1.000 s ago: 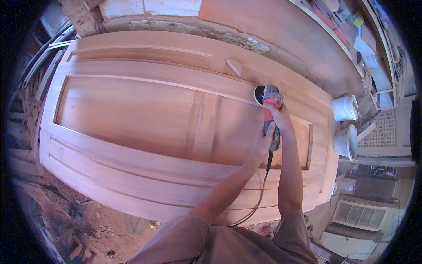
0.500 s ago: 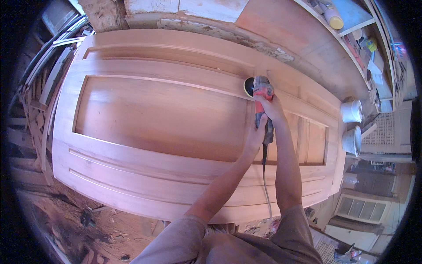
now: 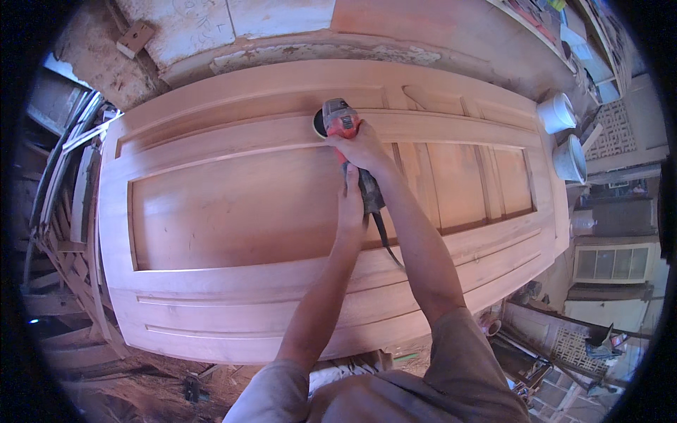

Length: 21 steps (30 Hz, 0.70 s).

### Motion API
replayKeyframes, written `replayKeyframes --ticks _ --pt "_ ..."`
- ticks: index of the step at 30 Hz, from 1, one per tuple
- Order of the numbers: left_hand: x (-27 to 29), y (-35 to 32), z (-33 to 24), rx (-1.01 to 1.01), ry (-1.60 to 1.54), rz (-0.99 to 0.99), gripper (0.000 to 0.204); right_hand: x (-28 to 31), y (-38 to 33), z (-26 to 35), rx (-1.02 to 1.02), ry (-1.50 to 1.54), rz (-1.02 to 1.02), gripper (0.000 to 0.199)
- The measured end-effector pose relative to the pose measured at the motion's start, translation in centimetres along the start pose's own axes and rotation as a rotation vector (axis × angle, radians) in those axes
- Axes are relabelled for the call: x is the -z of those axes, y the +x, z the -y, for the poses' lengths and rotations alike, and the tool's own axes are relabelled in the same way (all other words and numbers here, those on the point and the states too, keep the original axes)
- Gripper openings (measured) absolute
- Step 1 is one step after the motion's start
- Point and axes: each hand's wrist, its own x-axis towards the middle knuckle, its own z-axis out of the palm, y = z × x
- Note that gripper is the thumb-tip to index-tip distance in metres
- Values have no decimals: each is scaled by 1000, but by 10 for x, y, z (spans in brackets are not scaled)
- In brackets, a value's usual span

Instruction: The person sands the surface of a wooden door using a power sander, moving the tool along the wood grain and into recessed panels, and replaces the sanding disc on the tool's base.

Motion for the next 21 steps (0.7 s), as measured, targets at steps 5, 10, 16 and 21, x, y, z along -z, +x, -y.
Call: replayKeyframes --ticks 5,10,16,21 --pt "-52 -10 50 76 202 -2 54 90 -2 -49 -115 -104 -59 34" --pt "-100 12 113 -72 238 107 57 167 1 -57 -89 -11 -73 33" --pt "-99 6 94 60 273 127 50 162 -1 -50 -159 -158 -168 37" --pt "-46 5 49 118 151 93 50 82 -3 -17 -152 -176 -73 40"
